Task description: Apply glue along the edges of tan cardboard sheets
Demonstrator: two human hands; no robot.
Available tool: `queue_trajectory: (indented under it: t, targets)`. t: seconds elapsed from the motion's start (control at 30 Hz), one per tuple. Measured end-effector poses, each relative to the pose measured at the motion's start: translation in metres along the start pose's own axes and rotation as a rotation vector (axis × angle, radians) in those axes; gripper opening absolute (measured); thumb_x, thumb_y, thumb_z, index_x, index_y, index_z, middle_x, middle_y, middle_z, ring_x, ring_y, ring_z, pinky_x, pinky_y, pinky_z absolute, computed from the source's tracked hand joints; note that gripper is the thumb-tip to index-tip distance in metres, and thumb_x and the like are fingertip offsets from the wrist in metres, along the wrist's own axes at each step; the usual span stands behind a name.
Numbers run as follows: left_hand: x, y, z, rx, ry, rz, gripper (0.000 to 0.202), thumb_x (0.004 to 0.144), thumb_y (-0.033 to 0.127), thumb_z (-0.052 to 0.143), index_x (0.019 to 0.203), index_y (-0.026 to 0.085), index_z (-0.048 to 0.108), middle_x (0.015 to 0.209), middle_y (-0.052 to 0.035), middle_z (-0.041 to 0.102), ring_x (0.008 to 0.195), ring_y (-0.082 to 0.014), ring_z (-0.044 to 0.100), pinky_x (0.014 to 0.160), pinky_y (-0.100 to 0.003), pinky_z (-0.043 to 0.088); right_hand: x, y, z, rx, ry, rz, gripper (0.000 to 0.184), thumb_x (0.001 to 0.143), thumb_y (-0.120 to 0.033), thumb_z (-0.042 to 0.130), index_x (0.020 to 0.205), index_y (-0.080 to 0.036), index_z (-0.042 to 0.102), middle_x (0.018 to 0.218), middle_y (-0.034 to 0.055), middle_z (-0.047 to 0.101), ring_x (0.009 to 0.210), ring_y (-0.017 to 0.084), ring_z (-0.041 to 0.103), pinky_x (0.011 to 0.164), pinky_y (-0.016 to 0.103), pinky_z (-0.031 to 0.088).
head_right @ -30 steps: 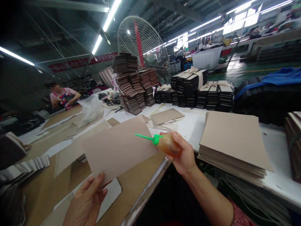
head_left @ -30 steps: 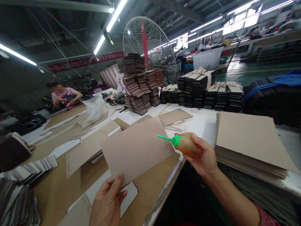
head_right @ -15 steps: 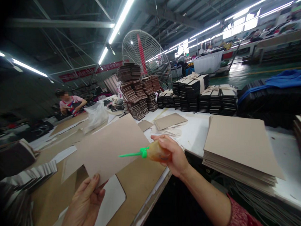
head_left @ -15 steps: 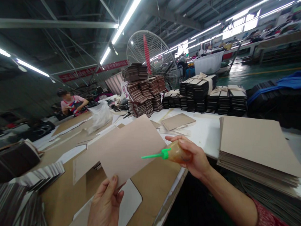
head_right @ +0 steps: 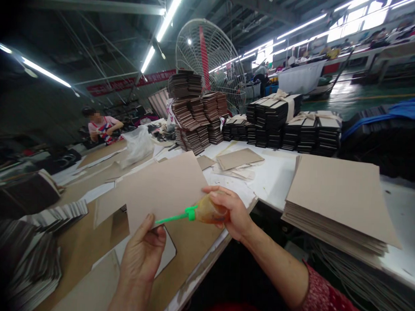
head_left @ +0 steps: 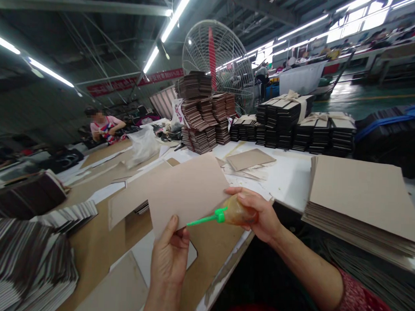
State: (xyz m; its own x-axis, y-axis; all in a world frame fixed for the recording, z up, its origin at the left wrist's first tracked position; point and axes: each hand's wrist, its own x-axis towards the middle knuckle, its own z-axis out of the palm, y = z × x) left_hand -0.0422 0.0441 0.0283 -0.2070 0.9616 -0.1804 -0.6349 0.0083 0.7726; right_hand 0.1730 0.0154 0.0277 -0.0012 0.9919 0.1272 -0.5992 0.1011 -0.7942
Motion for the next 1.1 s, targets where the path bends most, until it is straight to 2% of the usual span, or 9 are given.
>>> queue_trajectory:
  t: [0.13,0.27,0.37,0.5,0.57,0.67,0.73,0.9,1.1]
  targets:
    - [-0.005,-0.014,0.009,-0.113,-0.021,-0.011,0.026,0.087,0.006,0.057,0.104,0.024,0.067,0.093,0.0032,0.072,0.073,-0.0084,0.068,0.052,-0.014,0.055,-0.004,0.004,0.006,-0.015,-0.024,0.009,0.047,0.077,-0.04,0.069,0.113,-0.011,0.061,0.078,0.0069,0.062,0.048,0.011,0.048,0.03,0.015,0.032]
    - [0.001,-0.017,0.006,-0.165,0.003,-0.026,0.031,0.088,0.005,0.055,0.105,0.029,0.066,0.095,0.0062,0.072,0.076,-0.008,0.068,0.057,-0.015,0.057,-0.011,0.002,0.006,-0.026,-0.011,-0.01,0.044,0.08,-0.043,0.067,0.112,-0.013,0.061,0.076,0.0047,0.06,0.048,0.011,0.047,0.031,0.015,0.03]
    - [0.006,-0.017,0.002,-0.176,0.018,-0.008,0.033,0.088,0.005,0.056,0.104,0.032,0.066,0.098,0.0078,0.071,0.08,-0.0086,0.067,0.067,-0.021,0.06,-0.017,-0.003,0.0,-0.062,0.069,-0.09,0.039,0.084,-0.042,0.063,0.111,-0.014,0.062,0.074,0.0037,0.058,0.049,0.011,0.044,0.033,0.016,0.03]
    - [0.003,-0.025,0.002,-0.155,0.014,0.007,0.034,0.086,0.005,0.059,0.103,0.033,0.066,0.106,0.0075,0.069,0.084,-0.009,0.066,0.075,-0.027,0.061,-0.018,-0.012,-0.005,-0.082,0.163,-0.241,0.028,0.085,-0.04,0.063,0.102,-0.018,0.061,0.091,0.0068,0.062,0.059,0.014,0.05,0.034,0.017,0.033]
    - [-0.004,-0.032,0.007,-0.131,-0.021,0.012,0.036,0.083,0.005,0.064,0.107,0.032,0.065,0.112,0.0059,0.067,0.088,-0.0107,0.065,0.076,-0.03,0.061,-0.015,-0.016,-0.002,-0.153,0.175,-0.301,0.027,0.084,-0.039,0.065,0.102,-0.02,0.06,0.093,0.0058,0.063,0.061,0.016,0.053,0.037,0.019,0.037]
    - [-0.016,-0.044,0.018,-0.089,-0.105,-0.006,0.041,0.079,0.01,0.071,0.113,0.031,0.063,0.117,0.0025,0.066,0.092,-0.014,0.065,0.076,-0.033,0.061,-0.011,-0.019,0.009,-0.366,0.122,-0.393,0.027,0.084,-0.037,0.069,0.105,-0.022,0.06,0.094,0.0042,0.064,0.074,0.019,0.059,0.057,0.026,0.049]
    - [-0.023,-0.049,0.025,-0.066,-0.165,-0.033,0.042,0.078,0.015,0.073,0.116,0.029,0.062,0.116,-0.0004,0.067,0.092,-0.0158,0.066,0.074,-0.033,0.061,-0.009,-0.02,0.017,-0.526,0.035,-0.478,0.025,0.086,-0.036,0.068,0.105,-0.022,0.061,0.098,0.0041,0.064,0.081,0.02,0.059,0.068,0.029,0.048]
    - [-0.031,-0.052,0.033,-0.024,-0.3,-0.025,0.047,0.079,0.022,0.074,0.123,0.029,0.058,0.123,-0.0039,0.064,0.107,-0.0222,0.063,0.074,-0.029,0.058,-0.006,-0.019,0.03,-0.822,-0.16,-0.708,0.024,0.086,-0.031,0.063,0.106,-0.018,0.06,0.093,0.006,0.058,0.078,0.02,0.055,0.069,0.032,0.045]
    - [-0.03,-0.052,0.032,-0.009,-0.294,-0.005,0.045,0.078,0.024,0.074,0.121,0.024,0.06,0.115,-0.0065,0.067,0.103,-0.0217,0.065,0.074,-0.027,0.056,-0.004,-0.02,0.034,-0.907,-0.202,-0.796,0.024,0.087,-0.027,0.061,0.107,-0.016,0.058,0.092,0.0076,0.057,0.08,0.021,0.053,0.069,0.035,0.044]
